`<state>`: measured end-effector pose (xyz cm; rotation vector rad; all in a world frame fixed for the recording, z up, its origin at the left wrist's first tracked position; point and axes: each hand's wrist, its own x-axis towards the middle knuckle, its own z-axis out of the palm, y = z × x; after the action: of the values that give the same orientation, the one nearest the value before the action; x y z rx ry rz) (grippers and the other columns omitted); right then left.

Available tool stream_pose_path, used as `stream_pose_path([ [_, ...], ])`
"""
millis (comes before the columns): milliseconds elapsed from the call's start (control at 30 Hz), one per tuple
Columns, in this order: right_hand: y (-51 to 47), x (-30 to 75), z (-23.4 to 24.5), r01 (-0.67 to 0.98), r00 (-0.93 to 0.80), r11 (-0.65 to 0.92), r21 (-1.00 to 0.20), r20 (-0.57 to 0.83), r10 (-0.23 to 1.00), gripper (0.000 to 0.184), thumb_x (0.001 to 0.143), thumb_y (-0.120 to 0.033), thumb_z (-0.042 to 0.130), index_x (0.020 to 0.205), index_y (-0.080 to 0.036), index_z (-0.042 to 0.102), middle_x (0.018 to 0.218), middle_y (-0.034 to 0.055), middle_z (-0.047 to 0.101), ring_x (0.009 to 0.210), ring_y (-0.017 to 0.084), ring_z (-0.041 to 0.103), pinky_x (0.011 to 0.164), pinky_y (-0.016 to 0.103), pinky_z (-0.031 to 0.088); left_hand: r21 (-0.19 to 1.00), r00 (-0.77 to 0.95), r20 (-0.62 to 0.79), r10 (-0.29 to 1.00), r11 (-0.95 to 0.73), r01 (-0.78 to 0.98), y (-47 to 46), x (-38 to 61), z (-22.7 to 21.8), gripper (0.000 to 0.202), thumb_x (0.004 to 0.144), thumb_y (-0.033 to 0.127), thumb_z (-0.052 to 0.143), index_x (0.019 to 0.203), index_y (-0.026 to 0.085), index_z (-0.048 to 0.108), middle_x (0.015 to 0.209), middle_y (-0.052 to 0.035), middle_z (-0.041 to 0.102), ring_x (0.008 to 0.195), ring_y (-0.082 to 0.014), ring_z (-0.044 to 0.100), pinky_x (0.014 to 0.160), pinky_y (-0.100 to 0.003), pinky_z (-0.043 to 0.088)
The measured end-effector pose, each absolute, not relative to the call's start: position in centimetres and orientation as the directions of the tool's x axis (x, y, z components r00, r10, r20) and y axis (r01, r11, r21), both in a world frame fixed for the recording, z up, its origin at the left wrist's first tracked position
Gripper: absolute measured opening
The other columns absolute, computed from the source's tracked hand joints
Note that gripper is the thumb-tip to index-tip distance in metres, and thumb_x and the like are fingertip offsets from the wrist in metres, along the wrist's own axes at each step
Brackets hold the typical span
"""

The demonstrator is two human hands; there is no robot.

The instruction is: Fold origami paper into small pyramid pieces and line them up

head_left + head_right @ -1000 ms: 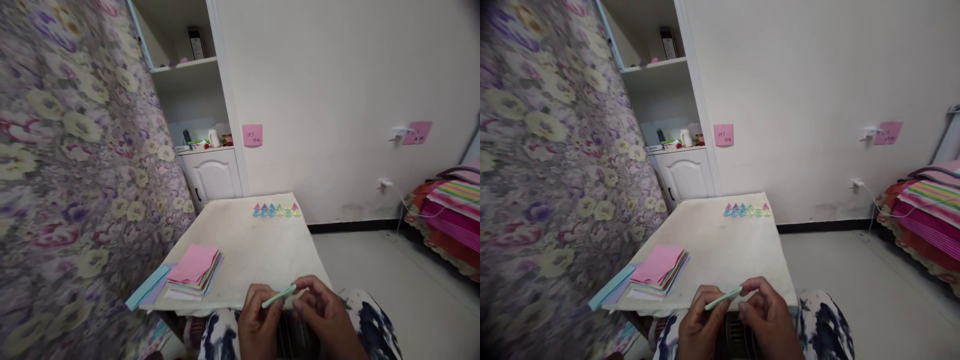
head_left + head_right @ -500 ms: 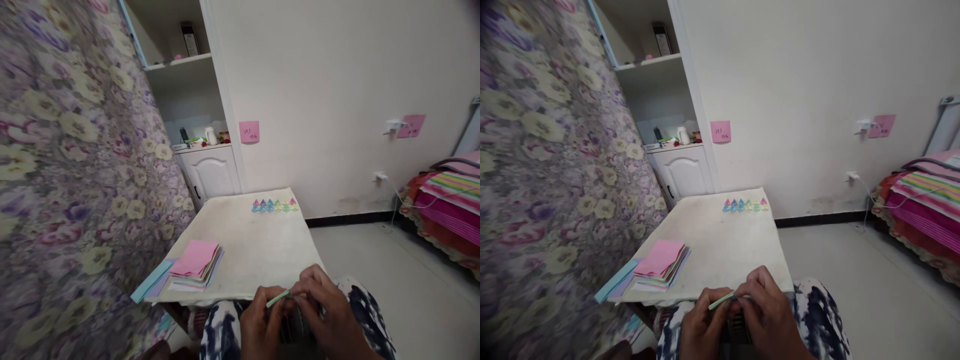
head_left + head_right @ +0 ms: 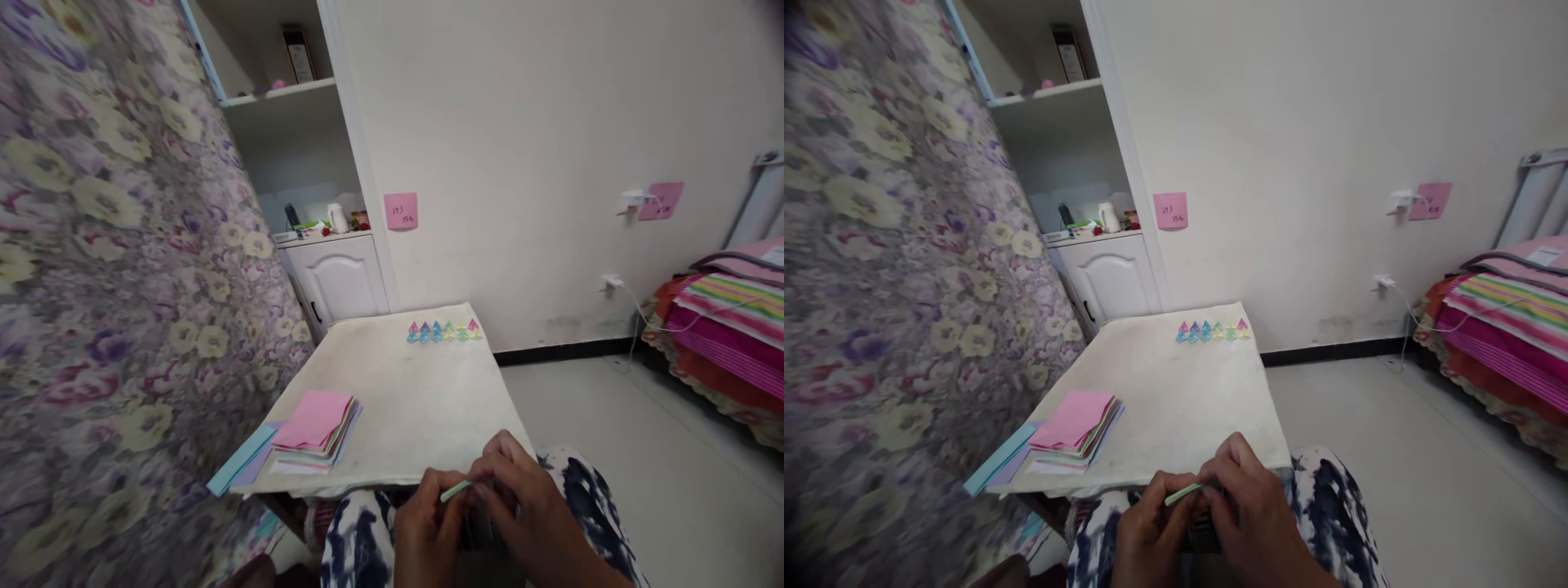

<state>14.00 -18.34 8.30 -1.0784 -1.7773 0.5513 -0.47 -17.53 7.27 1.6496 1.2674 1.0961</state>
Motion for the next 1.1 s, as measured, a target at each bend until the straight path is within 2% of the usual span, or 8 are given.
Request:
stream_pose_path([
  [433, -18.27, 13.88, 7.88, 0.400, -0.172, 0.518, -0.756, 0.493, 0.853, 0.019, 0.081, -0.005, 0.041, 0.083, -0.020, 0.053, 0.083, 0.0010, 0.044, 0.075, 0.013, 0.050, 0.066, 0.025, 0.041, 0.917, 0.132, 0.139, 0.981, -0.178, 0.357, -17.48, -0.73, 7.12, 0.016, 0.080, 0.033, 0.055, 0.075, 0.019, 0.060, 0.069, 0.0008, 0.066, 0.064, -0.0144, 0.060, 0.057, -0.019, 0.042],
  [667, -18.57, 13.87, 8.12, 0.496, -0.167, 0.441, -0.748, 0.416, 0.894, 0.018, 0.081, -0.007, 0.043, 0.083, -0.020, 0.056, 0.082, 0.0011, 0.049, 0.072, 0.013, 0.053, 0.063, 0.024, 0.040, 0.875, 0.152, 0.193, 0.969, -0.240, 0.421, -17.63, -0.69, 7.27, 0.015, 0.083, 0.028, 0.048, 0.078, 0.020, 0.060, 0.070, 0.0016, 0.065, 0.064, -0.0135, 0.059, 0.059, -0.018, 0.041],
  [767, -18.77, 13.79, 8.31, 0.532, -0.185, 0.403, -0.744, 0.362, 0.913, 0.018, 0.080, -0.011, 0.046, 0.084, -0.022, 0.060, 0.078, 0.0001, 0.055, 0.068, 0.013, 0.055, 0.062, 0.024, 0.040, 0.859, 0.160, 0.215, 0.963, -0.265, 0.437, -17.70, -0.76, 7.43, 0.014, 0.083, 0.024, 0.047, 0.080, 0.021, 0.060, 0.073, 0.0015, 0.066, 0.066, -0.0135, 0.060, 0.061, -0.018, 0.042],
  [900, -18.80, 13.36, 8.65, 0.463, -0.240, 0.367, -0.807, 0.285, 0.928, 0.025, 0.078, -0.009, 0.049, 0.092, -0.026, 0.062, 0.078, -0.0033, 0.065, 0.068, 0.012, 0.059, 0.064, 0.022, 0.041, 0.862, 0.154, 0.206, 0.966, -0.254, 0.439, -17.71, -0.91, 7.53, 0.014, 0.080, 0.018, 0.047, 0.083, 0.021, 0.060, 0.077, 0.0004, 0.068, 0.069, -0.0153, 0.062, 0.065, -0.020, 0.044],
  [1000, -18.55, 13.04, 8.58, 0.442, -0.237, 0.356, -0.823, 0.275, 0.932, 0.024, 0.078, -0.010, 0.050, 0.091, -0.026, 0.062, 0.078, -0.0034, 0.065, 0.069, 0.012, 0.058, 0.065, 0.022, 0.041, 0.876, 0.138, 0.207, 0.969, -0.246, 0.415, -17.70, -1.00, 7.42, 0.021, 0.075, 0.013, 0.048, 0.089, 0.022, 0.061, 0.080, -0.0008, 0.069, 0.073, -0.0172, 0.063, 0.067, -0.022, 0.045],
  [1100, -18.14, 13.04, 8.18, 0.456, -0.218, 0.383, -0.803, 0.316, 0.923, 0.016, 0.077, -0.011, 0.053, 0.084, -0.023, 0.061, 0.078, -0.0022, 0.060, 0.071, 0.013, 0.056, 0.065, 0.023, 0.039, 0.904, 0.150, 0.204, 0.967, -0.245, 0.351, -17.64, -1.07, 7.21, 0.030, 0.074, 0.012, 0.049, 0.100, 0.021, 0.062, 0.092, -0.0041, 0.070, 0.084, -0.0197, 0.064, 0.074, -0.024, 0.047],
])
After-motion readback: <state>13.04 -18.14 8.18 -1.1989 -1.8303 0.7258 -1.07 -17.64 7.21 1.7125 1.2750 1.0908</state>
